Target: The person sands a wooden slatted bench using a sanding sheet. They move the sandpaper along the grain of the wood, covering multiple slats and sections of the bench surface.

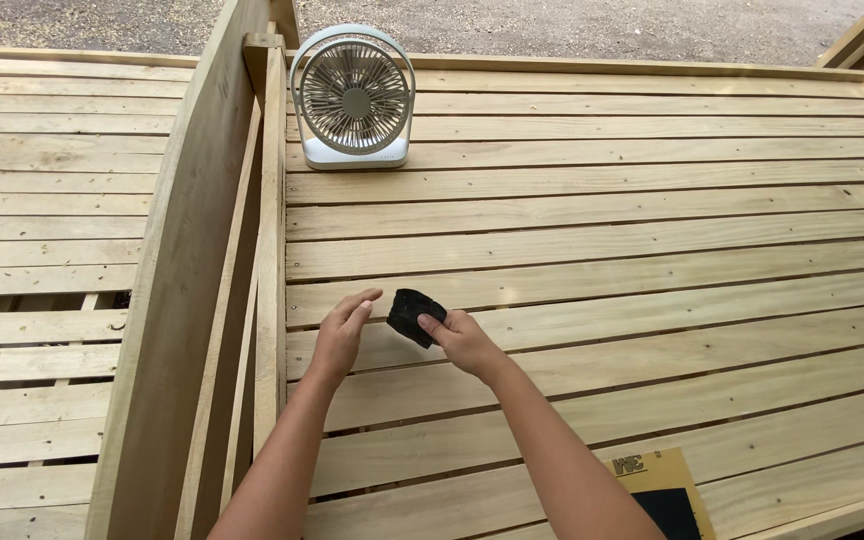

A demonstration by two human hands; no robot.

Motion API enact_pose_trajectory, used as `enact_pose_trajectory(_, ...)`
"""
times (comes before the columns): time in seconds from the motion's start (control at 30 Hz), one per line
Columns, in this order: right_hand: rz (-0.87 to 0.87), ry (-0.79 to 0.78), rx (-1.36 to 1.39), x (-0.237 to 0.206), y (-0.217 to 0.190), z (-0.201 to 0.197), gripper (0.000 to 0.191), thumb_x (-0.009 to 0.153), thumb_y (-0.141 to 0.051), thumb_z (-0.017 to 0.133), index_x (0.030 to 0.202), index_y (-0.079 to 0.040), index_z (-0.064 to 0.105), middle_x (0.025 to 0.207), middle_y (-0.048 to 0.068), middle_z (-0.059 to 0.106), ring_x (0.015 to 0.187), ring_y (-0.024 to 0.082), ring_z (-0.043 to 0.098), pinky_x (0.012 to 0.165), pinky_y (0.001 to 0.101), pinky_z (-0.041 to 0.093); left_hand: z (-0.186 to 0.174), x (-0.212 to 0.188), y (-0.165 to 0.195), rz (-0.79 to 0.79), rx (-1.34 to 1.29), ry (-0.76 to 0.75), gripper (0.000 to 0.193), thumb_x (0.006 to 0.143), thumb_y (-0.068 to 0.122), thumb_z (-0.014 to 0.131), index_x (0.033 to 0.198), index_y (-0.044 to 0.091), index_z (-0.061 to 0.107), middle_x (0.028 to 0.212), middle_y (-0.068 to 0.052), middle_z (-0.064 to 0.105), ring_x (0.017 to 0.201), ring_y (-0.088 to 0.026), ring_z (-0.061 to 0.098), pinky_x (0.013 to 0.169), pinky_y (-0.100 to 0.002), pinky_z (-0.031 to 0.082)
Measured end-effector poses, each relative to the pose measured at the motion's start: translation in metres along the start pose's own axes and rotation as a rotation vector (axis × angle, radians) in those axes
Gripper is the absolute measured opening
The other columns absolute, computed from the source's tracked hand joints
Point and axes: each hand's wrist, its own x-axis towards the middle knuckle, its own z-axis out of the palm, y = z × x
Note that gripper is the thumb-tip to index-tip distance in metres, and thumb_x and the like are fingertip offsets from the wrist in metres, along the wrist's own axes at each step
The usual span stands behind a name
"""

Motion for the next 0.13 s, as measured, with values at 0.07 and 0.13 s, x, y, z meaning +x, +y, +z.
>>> enact_pose_trajectory(0.07,-0.037,0.01,0.193,0.006,-0.007,-0.025,0.042,0.101,-0.043,0.055,0.106,-0.006,0.075,0.094,0.0,0.077,0.092,0.009,0.071,0.084,0.0287,0.058,0.006,0.008,0.013,-0.043,-0.31,-0.163,0.04,0.098,0.043,0.063,0.124,0.014,0.074,0.123,-0.012,0.077,0.117,-0.024,0.071,0.107,-0.042,0.052)
enact_pose_trajectory(0.13,-0.087,0.034,0.188,0.009,-0.014,-0.039,0.045,0.102,-0.045,0.055,0.107,-0.005,0.075,0.096,0.003,0.077,0.092,0.012,0.071,0.084,0.0323,0.059,0.012,0.016,0.028,0.075,-0.049,-0.163,0.036,0.089,0.039,0.074,0.109,0.009,0.079,0.108,-0.013,0.081,0.108,-0.022,0.074,0.096,-0.038,0.055)
